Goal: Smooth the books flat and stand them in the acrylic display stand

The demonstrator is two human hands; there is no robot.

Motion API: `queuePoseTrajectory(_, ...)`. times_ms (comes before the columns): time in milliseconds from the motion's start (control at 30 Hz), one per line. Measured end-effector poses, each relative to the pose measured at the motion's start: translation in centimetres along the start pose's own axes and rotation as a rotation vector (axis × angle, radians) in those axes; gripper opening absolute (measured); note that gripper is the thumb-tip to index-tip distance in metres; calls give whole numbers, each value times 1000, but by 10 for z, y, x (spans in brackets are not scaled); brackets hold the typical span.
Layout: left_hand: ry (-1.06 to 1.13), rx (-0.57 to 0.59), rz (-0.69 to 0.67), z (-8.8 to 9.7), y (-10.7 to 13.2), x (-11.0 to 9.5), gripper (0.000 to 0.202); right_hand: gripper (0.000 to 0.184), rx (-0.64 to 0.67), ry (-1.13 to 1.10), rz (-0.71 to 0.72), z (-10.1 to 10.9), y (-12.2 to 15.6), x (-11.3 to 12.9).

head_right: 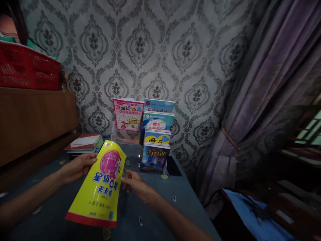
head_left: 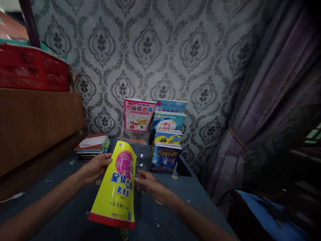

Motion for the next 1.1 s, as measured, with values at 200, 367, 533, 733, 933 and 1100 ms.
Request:
queuePoseTrajectory(200,-89,50,-122,-11,7,-54,44,50,86,-98,84,-9,-4,62)
queuePoseTrajectory(367,-96,-3,-270,3,5,-50,42,48,48,158,388,2,7,99)
queuePoseTrajectory(533,-241,-87,-233,26,-9,35,21,50,97,355,506,8,16,43)
queuePoseTrajectory(733,-570,-66,-202,26,-17,49,21,36,20,525,513,22,14,23)
queuePoseTrajectory(933,-751,65,-457,-7,-36,-59,19,35,83,540,604,21,16,113)
queuePoseTrajectory(1100,-699,105,-548,-13,-67,-146,32,42,100,500,809,27,11,211)
Point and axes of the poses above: each hand's wrist, its own y-axis away from the middle knuckle, its own z-axis out of the back of the hand, x = y × z, the point moved 4 cm from there along -y, towards the middle knuckle, and after that the axes turned 4 degrees about -z, right-handed, at the moved point
